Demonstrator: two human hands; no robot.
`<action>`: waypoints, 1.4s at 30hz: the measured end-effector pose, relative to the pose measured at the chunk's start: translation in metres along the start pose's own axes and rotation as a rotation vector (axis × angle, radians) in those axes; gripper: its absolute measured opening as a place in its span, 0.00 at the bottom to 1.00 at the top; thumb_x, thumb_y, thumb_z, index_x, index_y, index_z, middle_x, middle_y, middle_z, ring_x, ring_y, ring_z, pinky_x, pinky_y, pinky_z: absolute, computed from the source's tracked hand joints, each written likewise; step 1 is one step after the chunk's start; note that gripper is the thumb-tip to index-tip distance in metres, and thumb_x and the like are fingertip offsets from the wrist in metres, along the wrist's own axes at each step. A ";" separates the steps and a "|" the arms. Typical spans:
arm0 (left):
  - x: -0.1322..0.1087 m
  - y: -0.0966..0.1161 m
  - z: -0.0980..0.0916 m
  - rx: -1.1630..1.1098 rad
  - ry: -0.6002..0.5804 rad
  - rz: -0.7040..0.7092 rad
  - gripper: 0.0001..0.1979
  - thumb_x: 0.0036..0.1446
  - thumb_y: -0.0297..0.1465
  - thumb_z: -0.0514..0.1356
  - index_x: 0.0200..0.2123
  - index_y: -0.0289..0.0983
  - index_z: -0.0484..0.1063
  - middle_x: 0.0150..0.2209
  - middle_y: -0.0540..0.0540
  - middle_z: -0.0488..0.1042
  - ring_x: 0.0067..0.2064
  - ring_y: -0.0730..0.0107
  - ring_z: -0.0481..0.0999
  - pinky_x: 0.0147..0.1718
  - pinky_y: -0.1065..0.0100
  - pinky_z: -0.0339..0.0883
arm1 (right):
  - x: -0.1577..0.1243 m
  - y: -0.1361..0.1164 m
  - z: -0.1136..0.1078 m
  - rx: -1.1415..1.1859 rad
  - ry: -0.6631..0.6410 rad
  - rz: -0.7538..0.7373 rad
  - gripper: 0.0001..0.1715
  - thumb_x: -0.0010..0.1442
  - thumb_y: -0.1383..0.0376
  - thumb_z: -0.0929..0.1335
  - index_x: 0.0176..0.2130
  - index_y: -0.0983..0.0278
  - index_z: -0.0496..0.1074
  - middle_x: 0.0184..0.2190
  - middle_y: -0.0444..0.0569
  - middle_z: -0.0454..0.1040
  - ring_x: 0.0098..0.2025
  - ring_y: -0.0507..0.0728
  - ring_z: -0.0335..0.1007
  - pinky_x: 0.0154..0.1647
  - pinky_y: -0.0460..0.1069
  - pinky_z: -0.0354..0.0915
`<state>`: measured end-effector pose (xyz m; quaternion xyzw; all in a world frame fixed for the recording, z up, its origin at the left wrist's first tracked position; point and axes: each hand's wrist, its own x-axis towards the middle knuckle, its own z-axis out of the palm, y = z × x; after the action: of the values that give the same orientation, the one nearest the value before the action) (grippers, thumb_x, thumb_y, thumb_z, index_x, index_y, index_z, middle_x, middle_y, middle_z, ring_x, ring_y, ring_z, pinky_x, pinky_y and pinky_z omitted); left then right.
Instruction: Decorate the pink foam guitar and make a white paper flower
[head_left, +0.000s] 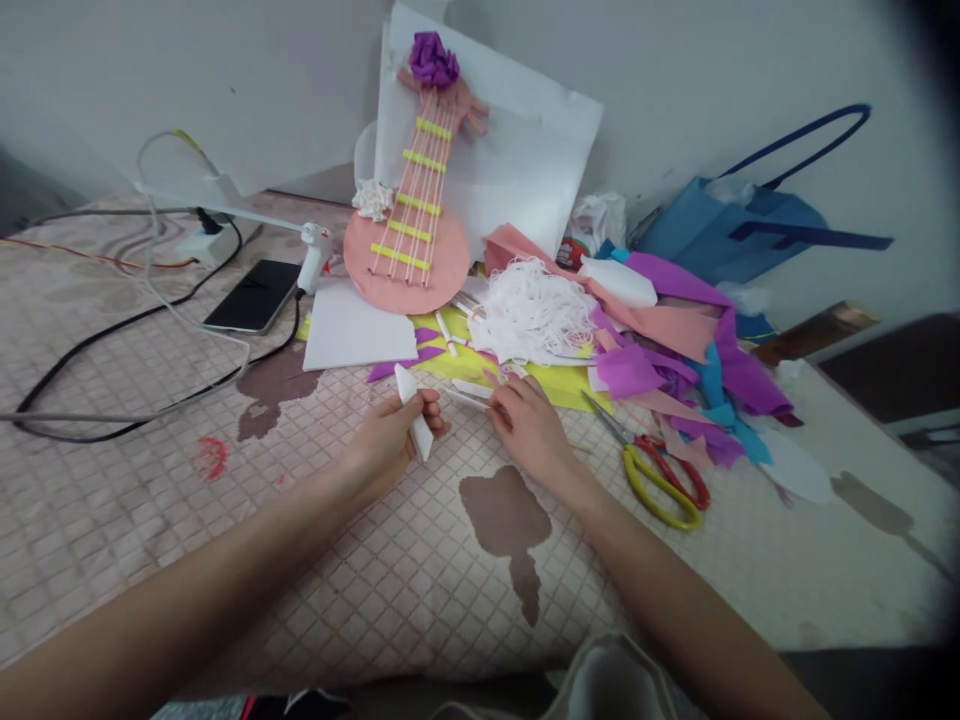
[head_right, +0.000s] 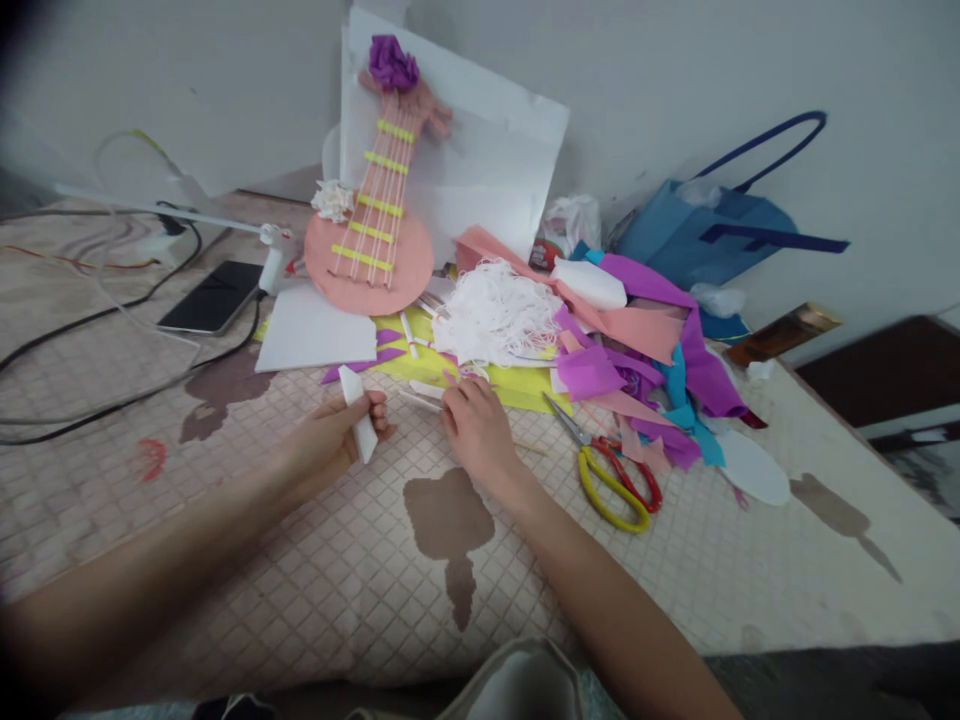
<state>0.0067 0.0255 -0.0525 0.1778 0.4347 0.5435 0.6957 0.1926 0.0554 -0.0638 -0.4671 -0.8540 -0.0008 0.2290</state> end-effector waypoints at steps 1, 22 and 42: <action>0.000 -0.001 0.000 -0.003 -0.004 0.000 0.06 0.57 0.23 0.54 0.29 0.31 0.69 0.24 0.51 0.66 0.23 0.81 0.64 0.28 0.73 0.66 | 0.000 -0.001 0.000 0.014 0.022 0.014 0.06 0.58 0.72 0.62 0.31 0.63 0.65 0.32 0.50 0.69 0.41 0.59 0.62 0.43 0.52 0.61; -0.003 -0.004 -0.001 0.206 -0.148 0.082 0.14 0.47 0.37 0.65 0.28 0.32 0.69 0.25 0.51 0.68 0.21 0.84 0.58 0.21 0.75 0.52 | -0.010 -0.039 -0.005 0.327 0.059 -0.074 0.11 0.60 0.73 0.58 0.38 0.62 0.65 0.36 0.49 0.66 0.39 0.54 0.65 0.40 0.49 0.64; 0.001 -0.006 -0.008 0.330 -0.215 0.139 0.11 0.49 0.36 0.64 0.28 0.35 0.68 0.19 0.54 0.62 0.20 0.81 0.59 0.20 0.74 0.49 | -0.010 -0.040 -0.005 1.216 -0.234 0.525 0.14 0.54 0.56 0.68 0.28 0.64 0.64 0.20 0.39 0.62 0.20 0.46 0.54 0.20 0.43 0.53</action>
<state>0.0042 0.0231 -0.0615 0.3758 0.4279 0.4894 0.6604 0.1672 0.0245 -0.0549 -0.4440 -0.5797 0.5868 0.3500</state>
